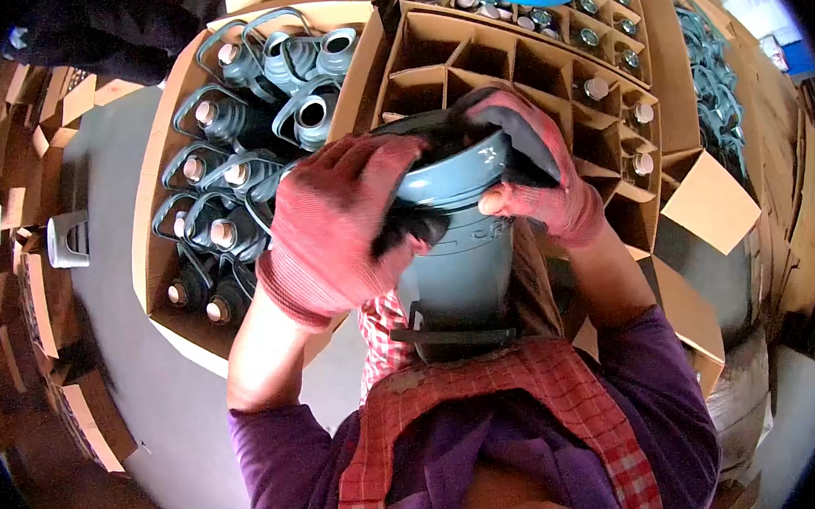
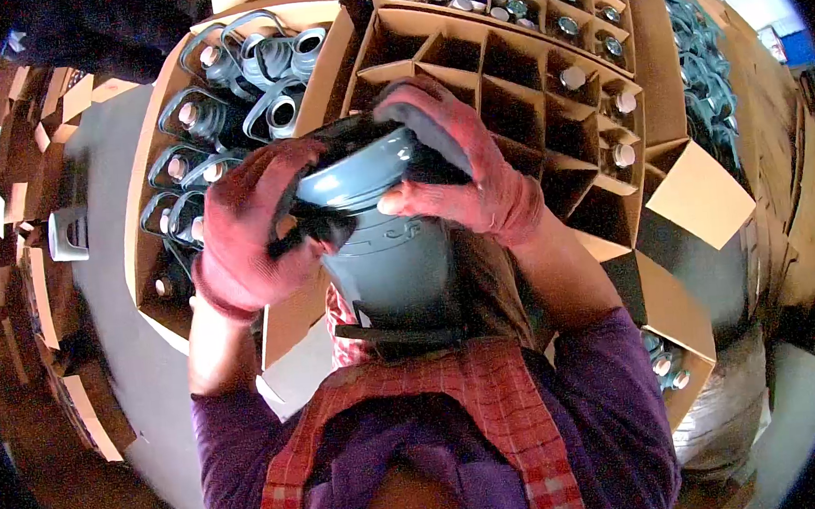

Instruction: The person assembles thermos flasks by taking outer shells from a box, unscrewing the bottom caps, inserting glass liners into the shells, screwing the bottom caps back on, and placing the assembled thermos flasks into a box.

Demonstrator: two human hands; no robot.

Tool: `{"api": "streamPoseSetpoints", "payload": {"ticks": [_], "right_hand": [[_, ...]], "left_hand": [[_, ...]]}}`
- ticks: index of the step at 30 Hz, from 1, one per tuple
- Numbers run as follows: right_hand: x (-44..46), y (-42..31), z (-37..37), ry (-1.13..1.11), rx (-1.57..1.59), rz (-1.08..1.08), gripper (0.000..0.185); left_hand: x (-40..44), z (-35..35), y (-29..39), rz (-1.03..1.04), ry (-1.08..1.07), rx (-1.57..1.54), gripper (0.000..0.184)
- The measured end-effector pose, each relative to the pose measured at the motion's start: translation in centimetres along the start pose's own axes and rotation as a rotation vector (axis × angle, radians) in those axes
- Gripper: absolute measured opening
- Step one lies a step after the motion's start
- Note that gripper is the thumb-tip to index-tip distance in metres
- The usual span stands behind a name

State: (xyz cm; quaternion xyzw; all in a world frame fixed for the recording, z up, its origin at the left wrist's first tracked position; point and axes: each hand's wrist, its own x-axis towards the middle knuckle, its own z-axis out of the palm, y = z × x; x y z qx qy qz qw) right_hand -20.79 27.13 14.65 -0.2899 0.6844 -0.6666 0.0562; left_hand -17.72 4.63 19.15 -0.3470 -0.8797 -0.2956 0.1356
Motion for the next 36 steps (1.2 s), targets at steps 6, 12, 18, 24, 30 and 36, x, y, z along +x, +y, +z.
{"api": "streamPoseSetpoints", "payload": {"ticks": [6, 12, 18, 24, 30, 36], "right_hand": [[0.3, 1.8, 0.9, 0.129, -0.088, -0.039, 0.042], [1.7, 4.4, 3.4, 0.496, -0.275, -0.102, 0.023], [3.3, 5.3, 4.1, 0.504, -0.008, -0.022, 0.032], [2.9, 7.2, 2.8, 0.452, 0.575, 0.118, 0.025], [2.9, 8.9, 4.0, 0.499, 0.613, 0.257, 0.032], [3.3, 12.2, 3.3, 0.420, 0.152, -0.113, 0.024]], "left_hand": [[0.8, 0.4, 3.1, -0.143, -0.137, 0.287, 0.060], [1.1, 2.4, 0.8, -0.175, 0.008, 0.276, 0.045], [0.4, 3.0, -0.9, -0.211, 0.033, 0.240, 0.042], [1.4, 1.2, 0.2, -0.276, -0.114, 0.139, 0.041], [1.6, 1.0, 1.3, -0.306, -0.168, 0.213, 0.057], [2.5, 1.8, 2.0, -0.187, -0.148, 0.251, 0.058]]}}
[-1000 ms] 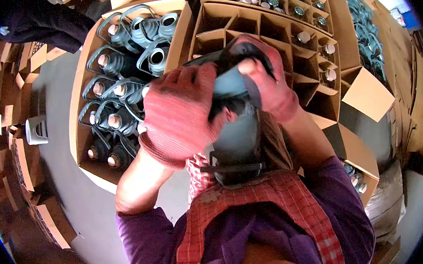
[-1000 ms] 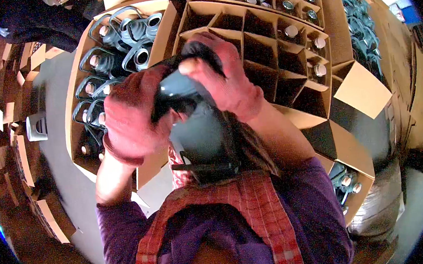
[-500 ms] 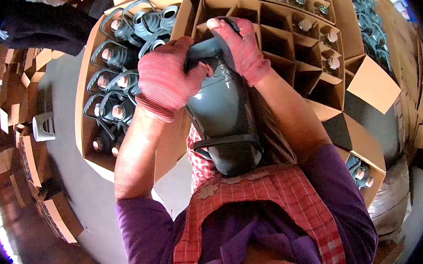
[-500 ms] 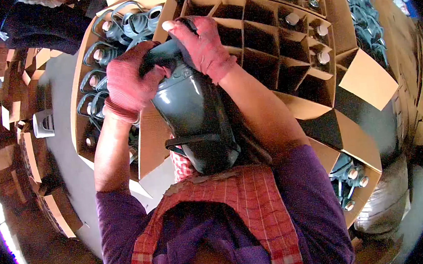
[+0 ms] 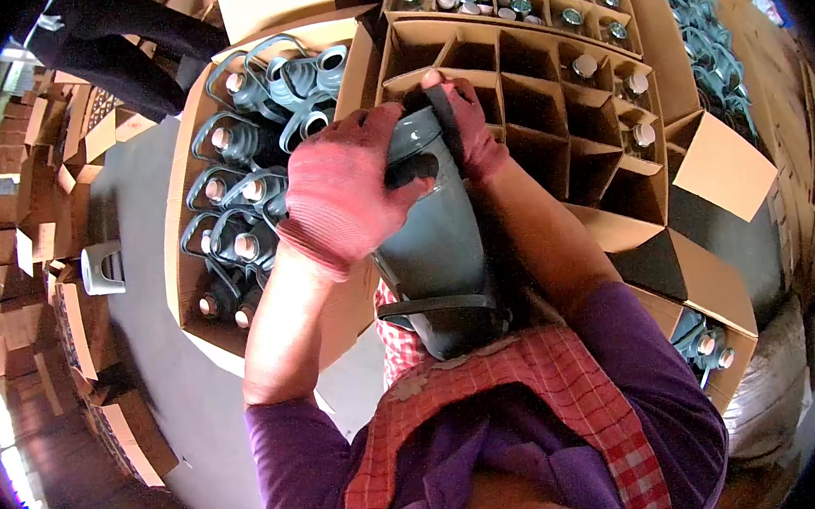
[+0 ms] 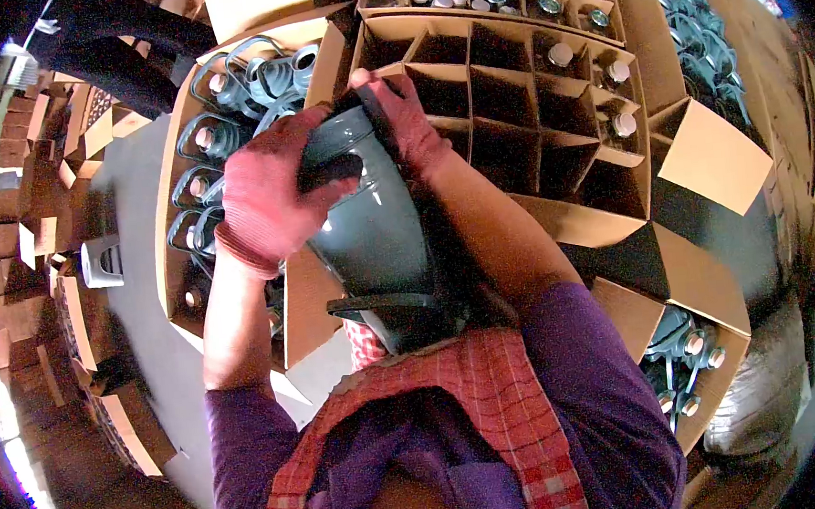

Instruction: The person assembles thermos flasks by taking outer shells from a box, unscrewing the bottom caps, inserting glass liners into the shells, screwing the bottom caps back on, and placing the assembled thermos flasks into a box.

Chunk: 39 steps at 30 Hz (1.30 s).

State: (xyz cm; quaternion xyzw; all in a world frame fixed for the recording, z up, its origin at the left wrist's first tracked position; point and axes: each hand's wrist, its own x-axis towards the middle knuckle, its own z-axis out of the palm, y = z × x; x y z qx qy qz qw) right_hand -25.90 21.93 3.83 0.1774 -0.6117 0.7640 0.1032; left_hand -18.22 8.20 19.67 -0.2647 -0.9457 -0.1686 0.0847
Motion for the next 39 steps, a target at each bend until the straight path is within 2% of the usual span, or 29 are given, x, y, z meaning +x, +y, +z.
{"api": "streamPoseSetpoints", "payload": {"ticks": [3, 4, 6, 7, 9, 11, 12, 14, 15, 16, 17, 18, 20, 21, 22, 23, 24, 26, 27, 28, 29, 30, 31, 32, 33, 35, 36, 37, 39], "right_hand": [[0.7, -1.6, -0.6, -0.088, 0.581, 0.483, 0.038], [0.4, -2.6, 0.3, -0.022, 0.986, 0.604, 0.042], [-0.4, -3.1, 0.0, -0.014, 0.810, 0.621, 0.043], [-0.3, -2.3, -1.2, -0.165, 0.327, 0.349, 0.035], [-1.8, -3.8, -2.0, -0.185, -0.030, 0.097, 0.024], [-1.8, -3.8, -2.1, -0.149, -0.288, -0.125, 0.024], [-1.7, -3.9, -2.4, -0.157, -0.243, -0.096, 0.029], [-1.6, -4.4, -2.5, -0.170, 0.171, 0.127, 0.040], [-1.5, -5.7, -2.4, -0.173, 0.303, 0.178, 0.045], [-1.1, -7.7, -2.3, -0.191, 0.373, 0.206, 0.046], [-0.2, -10.2, -1.9, -0.228, 0.372, 0.198, 0.046], [0.4, -12.6, -1.3, -0.266, 0.338, 0.179, 0.047], [1.3, -14.6, -0.1, -0.259, 0.143, 0.133, 0.047], [1.7, -15.3, 0.6, -0.329, -0.200, 0.170, 0.044], [2.0, -15.7, 1.2, -0.392, -0.548, 0.207, 0.041], [1.7, -14.5, 1.4, -0.318, -0.775, 0.150, 0.035], [1.4, -13.3, 0.7, -0.304, -0.560, 0.206, 0.033], [0.8, -10.4, -1.4, -0.263, -0.122, 0.300, 0.031], [0.0, -9.0, -1.9, -0.115, 0.135, 0.337, 0.030], [0.0, -5.7, -3.9, -0.113, 0.282, 0.388, 0.029], [0.3, -3.5, -4.9, -0.202, 0.334, 0.360, 0.030], [0.5, -2.4, -5.7, -0.306, 0.381, 0.335, 0.030], [0.1, -2.2, -6.1, -0.239, 0.009, 0.292, 0.034], [-0.4, -1.5, -6.0, -0.151, 0.064, 0.374, 0.036], [-0.5, -2.1, -5.9, -0.221, -0.227, 0.175, 0.039], [0.7, -5.4, -4.9, -0.296, -0.330, -0.084, 0.046], [0.9, -8.1, -3.8, -0.309, -0.143, -0.127, 0.051], [0.8, -9.6, -3.1, -0.322, 0.041, -0.172, 0.055], [-0.8, -9.2, -3.4, -0.223, 0.026, -0.067, 0.058]], "left_hand": [[0.2, 0.4, 0.2, 0.066, 0.073, -0.070, 0.054], [0.1, 0.6, 0.5, 0.066, 0.092, -0.080, 0.053], [-0.1, 1.7, -0.6, 0.116, 0.216, -0.199, 0.045], [-0.5, 1.8, -1.6, 0.144, 0.263, -0.269, 0.043], [-1.9, 2.1, -3.5, 0.194, 0.343, -0.361, 0.042], [-2.1, 2.1, -5.6, 0.187, 0.245, -0.609, 0.046], [-2.1, 2.1, -6.3, 0.150, 0.176, -0.784, 0.049], [-2.3, 2.1, -6.9, 0.124, 0.141, -0.907, 0.074], [-2.5, 2.1, -7.2, 0.080, 0.142, -0.999, 0.079], [-3.2, 2.2, -7.6, 0.028, 0.143, -1.097, 0.085], [-3.2, 2.3, -9.4, 0.094, 0.063, -1.034, 0.086], [-3.4, 3.8, -10.5, 0.016, 0.063, -1.055, 0.084], [-3.4, 7.1, -11.0, -0.063, 0.119, -1.593, 0.078], [-3.1, 9.0, -10.6, -0.121, 0.177, -1.567, 0.071], [-3.1, 9.8, -10.0, -0.131, 0.205, -1.684, 0.067], [-3.0, 10.6, -9.4, -0.138, 0.236, -1.800, 0.063], [-3.1, 10.7, -8.9, -0.153, 0.291, -1.795, 0.061], [-3.0, 9.0, -8.3, 0.005, 0.381, -1.295, 0.052], [-3.5, 8.0, -7.5, -0.201, 0.335, -1.243, 0.041], [-3.4, 5.6, -5.1, -0.327, 0.217, -1.022, 0.035], [-2.9, 4.5, -3.4, -0.228, 0.318, -0.733, 0.033], [-2.7, 4.1, -2.3, -0.137, 0.425, -0.444, 0.032], [-2.6, 4.1, -2.9, -0.154, 0.378, -0.532, 0.033], [-2.7, 3.4, -3.7, -0.309, 0.208, -0.750, 0.039], [-3.0, 2.7, -4.4, -0.247, 0.174, -0.783, 0.042], [-2.8, 1.2, -5.1, -0.051, 0.161, -0.787, 0.050], [-2.4, 0.4, -4.9, 0.056, 0.148, -0.567, 0.057], [-2.1, -0.4, -3.9, 0.089, 0.173, -0.478, 0.062], [-1.4, -0.9, -1.2, 0.142, 0.198, -0.288, 0.074]]}}
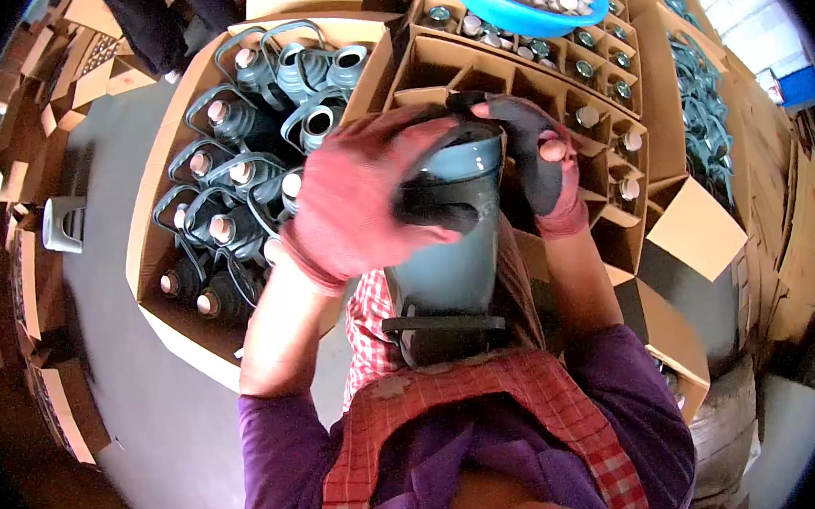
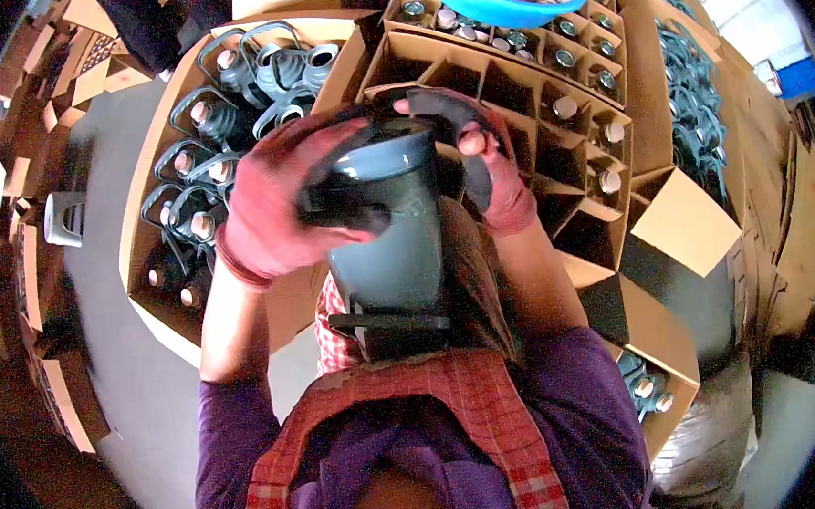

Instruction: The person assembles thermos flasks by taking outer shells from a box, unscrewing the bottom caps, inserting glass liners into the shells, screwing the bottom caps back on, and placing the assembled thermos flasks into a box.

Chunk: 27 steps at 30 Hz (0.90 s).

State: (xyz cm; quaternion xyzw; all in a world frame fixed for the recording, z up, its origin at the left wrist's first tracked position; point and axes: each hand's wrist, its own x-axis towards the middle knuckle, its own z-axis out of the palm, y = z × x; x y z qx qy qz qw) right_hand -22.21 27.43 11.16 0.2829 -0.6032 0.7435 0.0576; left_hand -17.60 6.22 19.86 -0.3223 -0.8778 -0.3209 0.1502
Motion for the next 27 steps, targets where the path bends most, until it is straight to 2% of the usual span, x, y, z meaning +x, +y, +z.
{"api": "streamPoseSetpoints", "payload": {"ticks": [1, 2, 5, 7, 9, 11, 13, 15, 16, 17, 18, 19, 21, 22, 23, 24, 25, 26, 27], "right_hand": [[-0.7, -0.1, 0.3, 0.055, -0.002, 0.054, 0.060], [-0.9, -0.2, 1.0, 0.181, 0.213, 0.090, 0.057], [-1.9, 1.1, 1.5, 0.246, 0.290, 0.112, 0.050], [-1.1, -0.1, 2.3, 0.317, -0.197, 0.072, 0.016], [-0.4, -0.9, 2.4, 0.198, -0.403, 0.071, 0.012], [-1.0, 1.7, 1.6, 0.207, -0.609, -0.059, 0.012], [-0.5, 2.8, 1.1, 0.268, -0.161, 0.107, 0.025], [0.5, 3.9, 0.1, 0.176, 0.470, 0.227, 0.045], [0.8, 4.8, 0.8, 0.199, 0.683, 0.309, 0.064], [0.6, 5.2, 0.9, 0.050, 0.943, 0.375, 0.069], [0.5, 3.9, 0.7, -0.027, 0.760, 0.333, 0.068], [0.1, 2.5, 0.6, -0.112, 0.578, 0.288, 0.068], [-0.2, 0.6, 0.6, -0.115, 0.122, 0.344, 0.042], [-0.9, 1.1, -0.4, -0.112, 0.055, 0.377, 0.039], [-1.1, 1.6, -1.0, -0.116, -0.022, 0.398, 0.037], [-0.7, -0.6, 0.0, -0.054, 0.011, 0.265, 0.040], [0.4, -1.5, 0.0, -0.175, 0.235, 0.235, 0.042], [1.6, -3.0, -0.5, -0.332, 0.064, 0.163, 0.041], [3.2, -4.9, -1.1, -0.486, -0.108, 0.081, 0.040]], "left_hand": [[0.4, 0.8, 1.2, -0.029, -0.006, 0.120, 0.071], [0.8, 1.7, 1.7, -0.054, -0.020, 0.161, 0.066], [1.2, 2.5, 2.0, -0.080, -0.018, 0.197, 0.054], [0.8, 3.0, 2.0, -0.090, -0.013, 0.196, 0.049], [0.5, 3.6, 1.5, -0.097, 0.018, 0.218, 0.045], [0.6, 3.7, 1.1, -0.092, 0.003, 0.185, 0.044], [1.0, 3.5, 0.3, -0.059, 0.005, 0.089, 0.044], [0.9, 3.3, -0.5, -0.112, 0.036, -0.221, 0.038], [0.5, 3.7, -1.3, -0.156, 0.050, -0.324, 0.036], [-0.2, 4.0, -2.2, -0.201, 0.066, -0.428, 0.035], [-1.0, 3.9, -3.8, -0.228, 0.115, -0.546, 0.035], [-2.2, 5.8, -7.2, -0.006, 0.301, -0.885, 0.034], [-3.3, 6.4, -8.0, -0.047, 0.400, -0.984, 0.033], [-3.4, 5.2, -7.6, -0.141, 0.276, -0.739, 0.033], [-3.7, 5.0, -8.2, -0.216, 0.192, -0.686, 0.042], [-3.5, 5.1, -8.3, -0.154, 0.248, -0.992, 0.046], [-3.2, 5.6, -8.0, -0.081, 0.299, -1.297, 0.049], [-3.2, 7.0, -7.5, -0.269, 0.330, -1.526, 0.054], [-4.2, 10.3, -9.2, -0.592, 0.316, -1.908, 0.050]]}}
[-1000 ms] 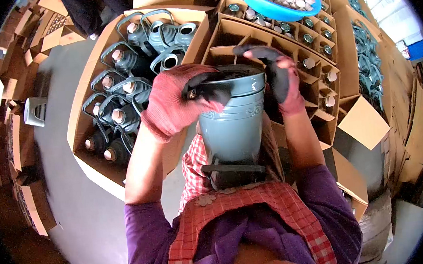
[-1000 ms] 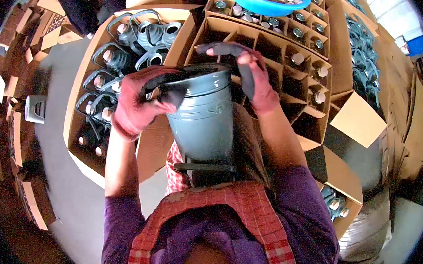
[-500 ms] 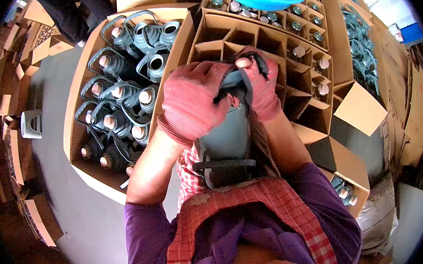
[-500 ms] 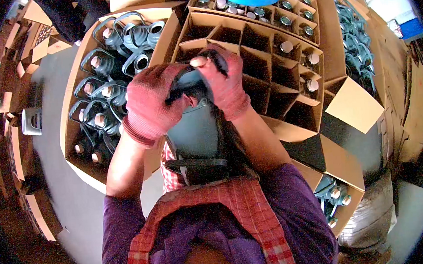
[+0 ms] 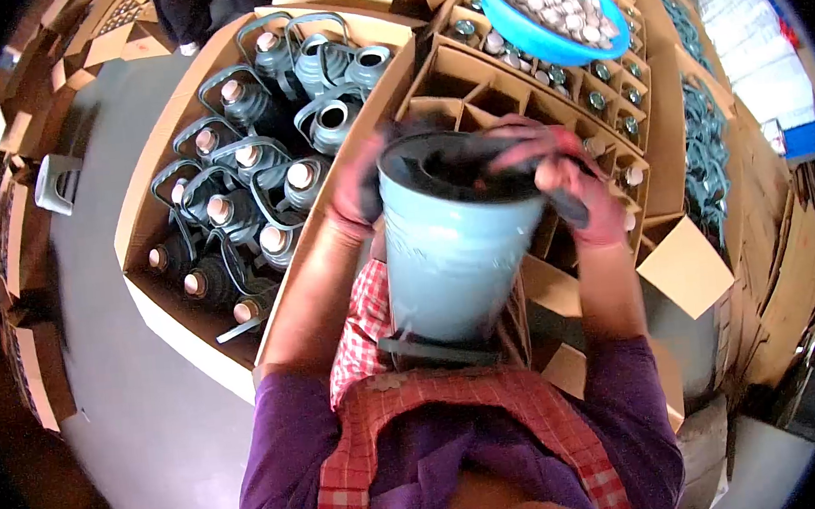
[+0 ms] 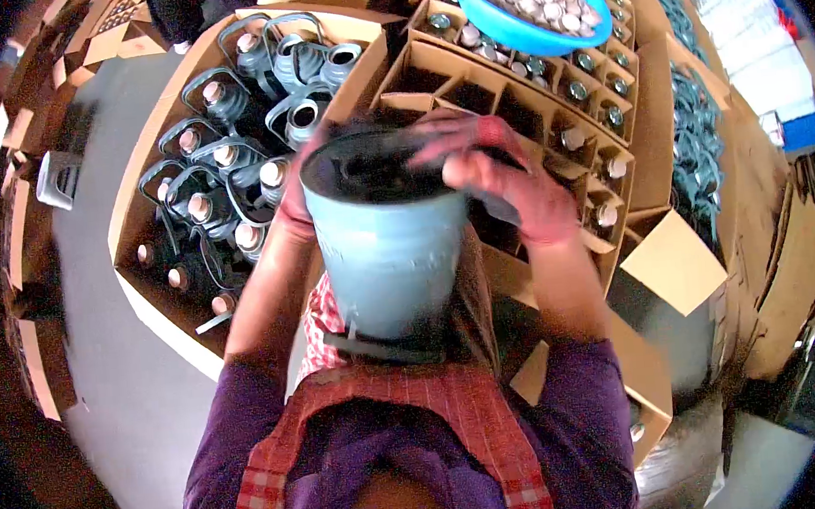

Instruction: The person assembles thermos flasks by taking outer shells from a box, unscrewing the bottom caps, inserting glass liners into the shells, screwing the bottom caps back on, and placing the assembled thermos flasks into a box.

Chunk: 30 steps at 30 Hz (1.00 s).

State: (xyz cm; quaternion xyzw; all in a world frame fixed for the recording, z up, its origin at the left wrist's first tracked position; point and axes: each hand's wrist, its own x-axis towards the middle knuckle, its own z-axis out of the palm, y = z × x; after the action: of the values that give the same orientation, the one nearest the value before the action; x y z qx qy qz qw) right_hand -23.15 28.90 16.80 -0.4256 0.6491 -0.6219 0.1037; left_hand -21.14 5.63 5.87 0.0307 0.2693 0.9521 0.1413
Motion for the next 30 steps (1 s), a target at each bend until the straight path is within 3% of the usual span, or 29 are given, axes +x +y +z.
{"api": "streamPoseSetpoints", "payload": {"ticks": [1, 4, 7, 8, 9, 11, 12, 13, 14, 16, 17, 18, 19, 20, 21, 22, 23, 25, 27, 28, 30], "right_hand": [[1.5, -1.8, -0.9, -0.206, -0.038, 0.027, 0.042], [3.9, -5.7, -0.5, -0.380, -0.295, 0.086, 0.040], [4.8, -9.9, 0.7, -0.431, -0.538, 0.425, 0.029], [4.4, -10.8, 1.9, -0.337, -0.706, 0.315, 0.028], [3.9, -11.1, 2.0, -0.337, -0.774, 0.404, 0.027], [2.8, -11.0, 1.3, -0.258, -0.945, 0.471, 0.025], [1.7, -10.1, 0.5, -0.183, -1.041, 0.452, 0.024], [0.3, -7.8, -1.6, -0.119, -0.987, 0.583, 0.023], [-1.1, -6.7, -2.7, -0.067, -0.988, 0.575, 0.016], [-2.3, -6.3, -3.4, -0.031, -0.979, 0.508, 0.020], [-2.5, -6.9, -3.7, -0.042, -0.957, 0.433, 0.024], [-1.8, -9.4, -2.5, -0.048, -0.928, 0.366, 0.028], [-1.5, -10.9, -1.9, -0.047, -0.905, 0.293, 0.032], [-1.6, -11.4, -2.2, -0.185, -0.909, 0.140, 0.034], [-0.8, -12.5, -1.4, -0.274, -0.894, 0.134, 0.034], [-0.2, -13.4, -0.5, -0.359, -0.873, 0.135, 0.034], [-0.5, -12.9, -0.3, -0.305, -0.947, 0.177, 0.032], [-0.6, -12.4, -0.3, -0.318, -1.035, 0.352, 0.031], [-1.0, -11.4, -0.3, -0.222, -1.079, 0.440, 0.026], [-1.7, -9.4, -1.3, -0.170, -1.071, 0.480, 0.024], [-3.0, -5.3, -3.8, -0.055, -1.056, 0.560, 0.019]], "left_hand": [[-0.2, -0.6, -1.9, -0.101, 0.080, -0.153, 0.049], [-2.0, 1.6, -7.0, -0.247, 0.011, -0.245, 0.045], [-2.2, 3.2, -8.0, -0.348, -0.116, -0.245, 0.042], [-2.3, 3.4, -8.0, -0.374, -0.144, -0.223, 0.041], [-2.6, 3.8, -7.9, -0.384, -0.153, -0.179, 0.040], [-3.7, 4.4, -7.1, -0.364, -0.046, 0.035, 0.038], [-4.5, 5.2, -6.7, -0.302, 0.083, 0.269, 0.037], [-5.1, 6.6, -6.4, -0.213, 0.262, 0.664, 0.034], [-7.0, 8.9, -5.3, -0.043, 0.287, 1.001, 0.044], [-8.4, 10.0, -4.9, 0.161, 0.265, 1.166, 0.047], [-8.5, 10.6, -4.1, 0.047, 0.356, 1.185, 0.043], [-8.0, 11.7, -2.2, -0.211, 0.408, 1.010, 0.038], [-6.0, 7.7, -3.7, -0.035, 0.092, 1.147, 0.037], [-4.3, 3.9, -5.4, 0.154, -0.230, 1.261, 0.036], [-5.1, 6.7, -3.9, 0.439, -0.349, 1.612, 0.037], [-4.2, 4.7, -6.0, 0.574, -0.331, 1.381, 0.034], [-3.5, 2.8, -8.3, 0.487, -0.299, 1.283, 0.034], [-4.8, 5.1, -6.8, 0.189, -0.058, 1.120, 0.036], [-9.3, 11.6, -1.5, -0.248, 0.360, 0.937, 0.041], [-10.1, 9.4, -3.4, 0.065, 0.313, 1.183, 0.049], [-13.2, 11.3, -3.4, 0.222, 0.249, 1.567, 0.055]]}}
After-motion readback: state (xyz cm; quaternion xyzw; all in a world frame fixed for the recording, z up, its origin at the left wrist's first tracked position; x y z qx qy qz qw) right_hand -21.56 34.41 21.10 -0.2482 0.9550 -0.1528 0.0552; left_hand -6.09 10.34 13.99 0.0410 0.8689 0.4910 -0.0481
